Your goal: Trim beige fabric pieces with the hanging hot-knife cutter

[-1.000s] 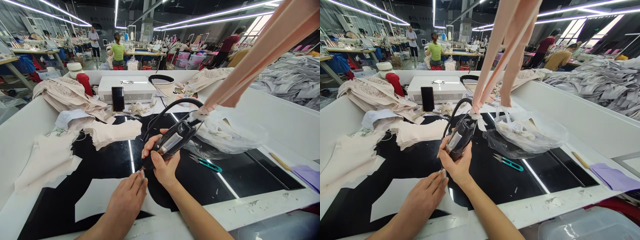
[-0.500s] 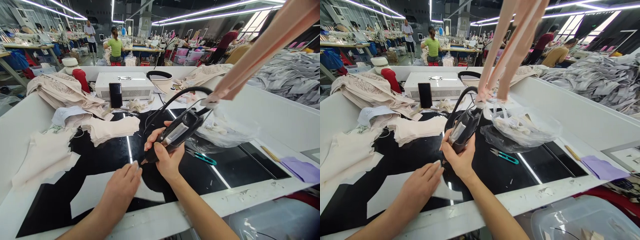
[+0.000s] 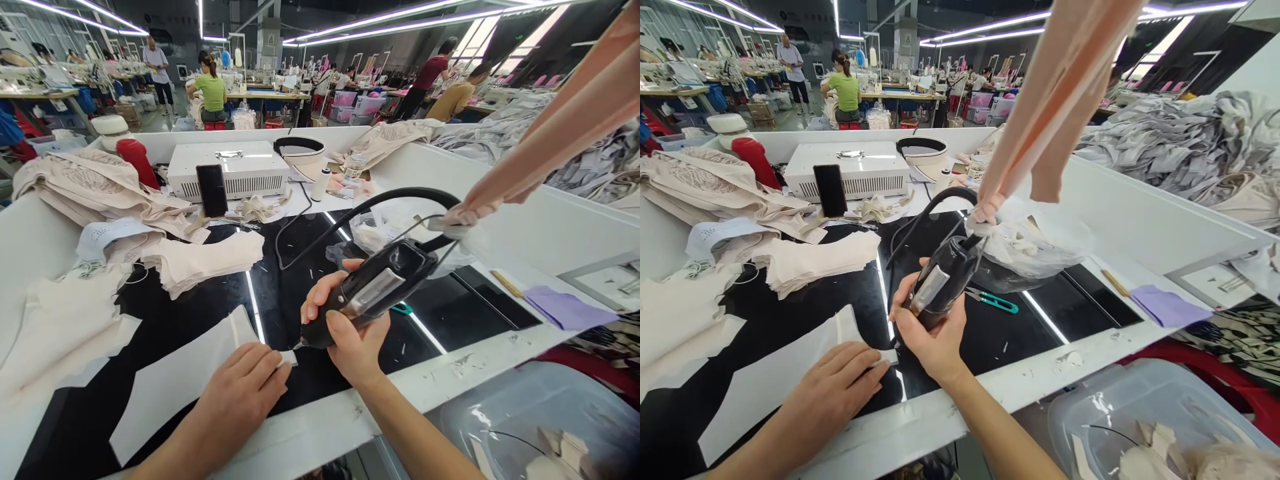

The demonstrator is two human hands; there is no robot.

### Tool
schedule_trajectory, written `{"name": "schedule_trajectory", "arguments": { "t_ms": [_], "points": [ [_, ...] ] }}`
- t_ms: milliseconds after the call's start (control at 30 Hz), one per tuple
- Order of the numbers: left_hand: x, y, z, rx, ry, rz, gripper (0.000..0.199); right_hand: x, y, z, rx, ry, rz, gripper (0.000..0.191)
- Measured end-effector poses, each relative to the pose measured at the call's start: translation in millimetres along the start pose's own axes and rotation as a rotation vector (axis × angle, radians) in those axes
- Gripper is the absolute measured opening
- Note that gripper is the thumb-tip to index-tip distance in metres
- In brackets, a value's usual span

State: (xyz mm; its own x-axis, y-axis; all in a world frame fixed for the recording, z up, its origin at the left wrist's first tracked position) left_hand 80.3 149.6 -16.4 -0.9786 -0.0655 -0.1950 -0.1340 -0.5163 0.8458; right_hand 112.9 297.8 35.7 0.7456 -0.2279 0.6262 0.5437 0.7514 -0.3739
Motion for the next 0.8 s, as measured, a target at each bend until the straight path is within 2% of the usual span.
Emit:
{"name": "schedule_trajectory", "arguments": {
  "t_ms": [200,800],
  "points": [
    [0.4,-11.6,-4.4,0.023,-0.025,0.030,0.029,-1.6,-1.6,-5.7,0.015,-0.001,-0.008,0.045],
    [10.3,-16.7,-5.2,0.089,0.005,0.069,0.029,-2.6,-2.8,-3.1,-0.005,-0.007,-0.050,0.045]
  ]
}}
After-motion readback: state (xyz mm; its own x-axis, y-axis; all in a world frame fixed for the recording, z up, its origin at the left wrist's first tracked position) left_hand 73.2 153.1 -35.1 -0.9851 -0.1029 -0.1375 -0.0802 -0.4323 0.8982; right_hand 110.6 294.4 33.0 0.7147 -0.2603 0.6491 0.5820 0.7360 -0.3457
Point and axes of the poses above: each hand's wrist, its own z-axis towards the middle knuckle, its own y-axis out of the back of the hand, x = y × z, the point moved 8 cm from there along z, towards the middle knuckle, and after that the axes turned 12 degrees about y, right-handed, at the moved point
